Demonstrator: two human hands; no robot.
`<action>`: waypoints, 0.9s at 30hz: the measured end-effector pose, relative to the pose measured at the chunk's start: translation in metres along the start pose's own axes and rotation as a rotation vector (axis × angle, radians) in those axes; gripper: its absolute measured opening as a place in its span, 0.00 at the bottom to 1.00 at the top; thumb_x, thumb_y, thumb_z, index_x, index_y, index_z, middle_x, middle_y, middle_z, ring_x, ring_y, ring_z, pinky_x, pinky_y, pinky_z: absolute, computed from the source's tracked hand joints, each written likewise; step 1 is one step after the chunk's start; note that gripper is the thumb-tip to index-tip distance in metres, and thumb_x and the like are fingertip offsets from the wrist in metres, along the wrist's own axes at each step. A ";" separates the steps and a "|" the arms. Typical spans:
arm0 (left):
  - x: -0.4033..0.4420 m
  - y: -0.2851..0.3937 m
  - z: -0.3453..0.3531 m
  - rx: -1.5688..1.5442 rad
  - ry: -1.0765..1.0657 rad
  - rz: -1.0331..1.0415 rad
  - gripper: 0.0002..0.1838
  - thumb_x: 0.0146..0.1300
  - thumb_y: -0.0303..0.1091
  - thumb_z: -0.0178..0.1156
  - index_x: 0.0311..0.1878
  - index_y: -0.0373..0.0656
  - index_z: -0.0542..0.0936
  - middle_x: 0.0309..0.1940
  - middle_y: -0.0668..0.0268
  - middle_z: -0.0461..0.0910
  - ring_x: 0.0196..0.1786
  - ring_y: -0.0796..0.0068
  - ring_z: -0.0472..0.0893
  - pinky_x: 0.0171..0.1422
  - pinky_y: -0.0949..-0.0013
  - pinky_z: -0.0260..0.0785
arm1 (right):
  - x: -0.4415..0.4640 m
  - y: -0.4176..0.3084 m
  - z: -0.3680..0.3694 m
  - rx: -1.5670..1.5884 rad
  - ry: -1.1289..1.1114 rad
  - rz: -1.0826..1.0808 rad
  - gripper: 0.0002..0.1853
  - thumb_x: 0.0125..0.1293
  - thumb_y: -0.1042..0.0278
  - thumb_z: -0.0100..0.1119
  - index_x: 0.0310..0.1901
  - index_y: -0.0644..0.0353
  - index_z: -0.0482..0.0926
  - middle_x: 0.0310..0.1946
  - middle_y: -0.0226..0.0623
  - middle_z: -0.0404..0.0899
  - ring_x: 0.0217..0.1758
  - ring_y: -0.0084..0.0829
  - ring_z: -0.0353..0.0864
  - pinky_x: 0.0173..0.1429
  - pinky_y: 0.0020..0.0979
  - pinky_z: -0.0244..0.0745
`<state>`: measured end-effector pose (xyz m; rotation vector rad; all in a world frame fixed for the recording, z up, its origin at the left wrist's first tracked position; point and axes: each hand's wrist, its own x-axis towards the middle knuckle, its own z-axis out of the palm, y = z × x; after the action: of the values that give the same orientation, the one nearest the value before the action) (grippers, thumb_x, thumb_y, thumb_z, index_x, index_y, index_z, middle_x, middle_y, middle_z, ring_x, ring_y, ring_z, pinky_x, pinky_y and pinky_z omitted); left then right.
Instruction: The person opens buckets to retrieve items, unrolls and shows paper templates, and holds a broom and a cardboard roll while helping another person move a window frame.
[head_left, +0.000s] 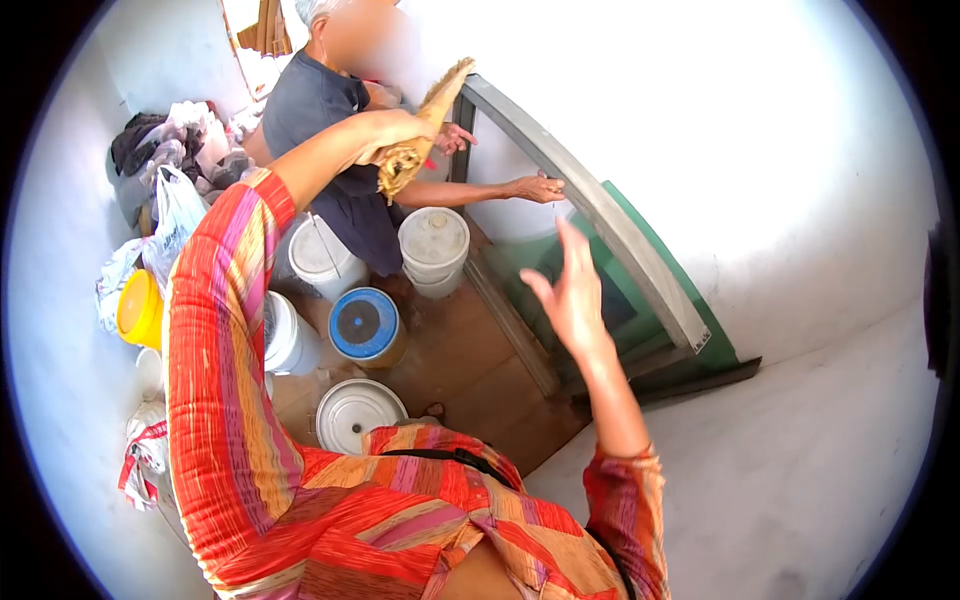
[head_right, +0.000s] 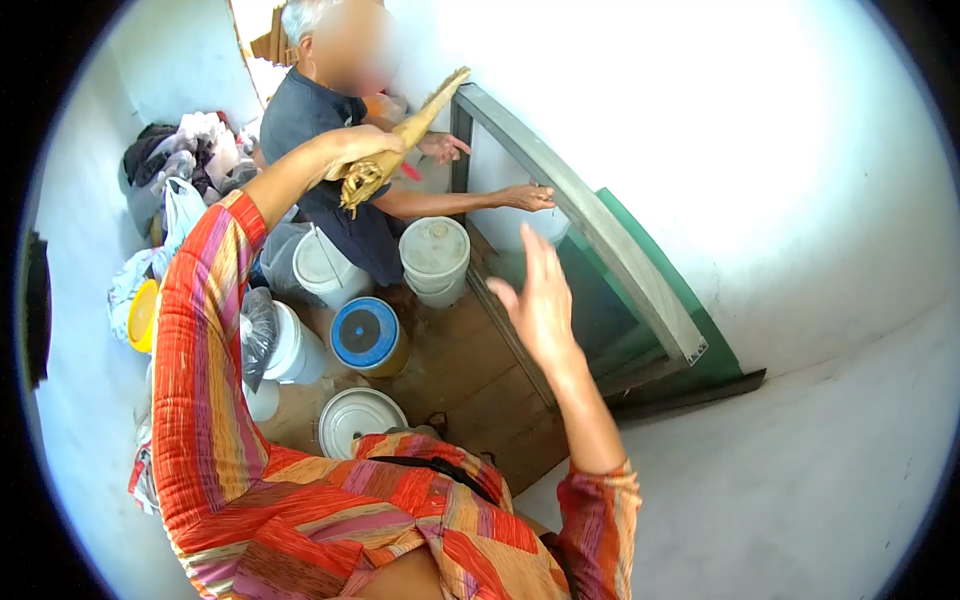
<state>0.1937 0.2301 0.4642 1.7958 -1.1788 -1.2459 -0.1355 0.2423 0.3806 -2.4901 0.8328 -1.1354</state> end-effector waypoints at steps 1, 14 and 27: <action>-0.008 0.007 0.006 0.015 -0.070 0.043 0.18 0.57 0.39 0.52 0.49 0.40 0.72 0.35 0.66 0.74 0.34 0.77 0.77 0.32 0.73 0.73 | 0.028 -0.010 0.002 0.034 0.028 -0.059 0.43 0.43 0.71 0.71 0.62 0.60 0.58 0.58 0.51 0.64 0.60 0.49 0.64 0.61 0.41 0.62; -0.017 -0.004 0.017 -0.244 -0.127 0.159 0.20 0.64 0.44 0.50 0.55 0.45 0.70 0.46 0.67 0.76 0.51 0.72 0.73 0.55 0.69 0.64 | 0.165 -0.043 0.078 0.113 -0.128 -0.512 0.32 0.40 0.73 0.69 0.52 0.51 0.73 0.43 0.39 0.70 0.48 0.43 0.69 0.50 0.37 0.69; 0.229 -0.040 0.088 -1.684 -0.442 0.421 0.53 0.52 0.65 0.56 0.67 0.38 0.43 0.60 0.50 0.57 0.65 0.54 0.57 0.70 0.56 0.49 | 0.175 -0.067 0.028 0.824 0.589 -0.387 0.19 0.57 0.80 0.58 0.47 0.57 0.63 0.43 0.40 0.71 0.55 0.43 0.71 0.62 0.53 0.66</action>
<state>0.1562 0.0330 0.3172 0.0372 -0.2675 -1.5542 0.0035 0.1895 0.4977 -1.6587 -0.0709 -1.8995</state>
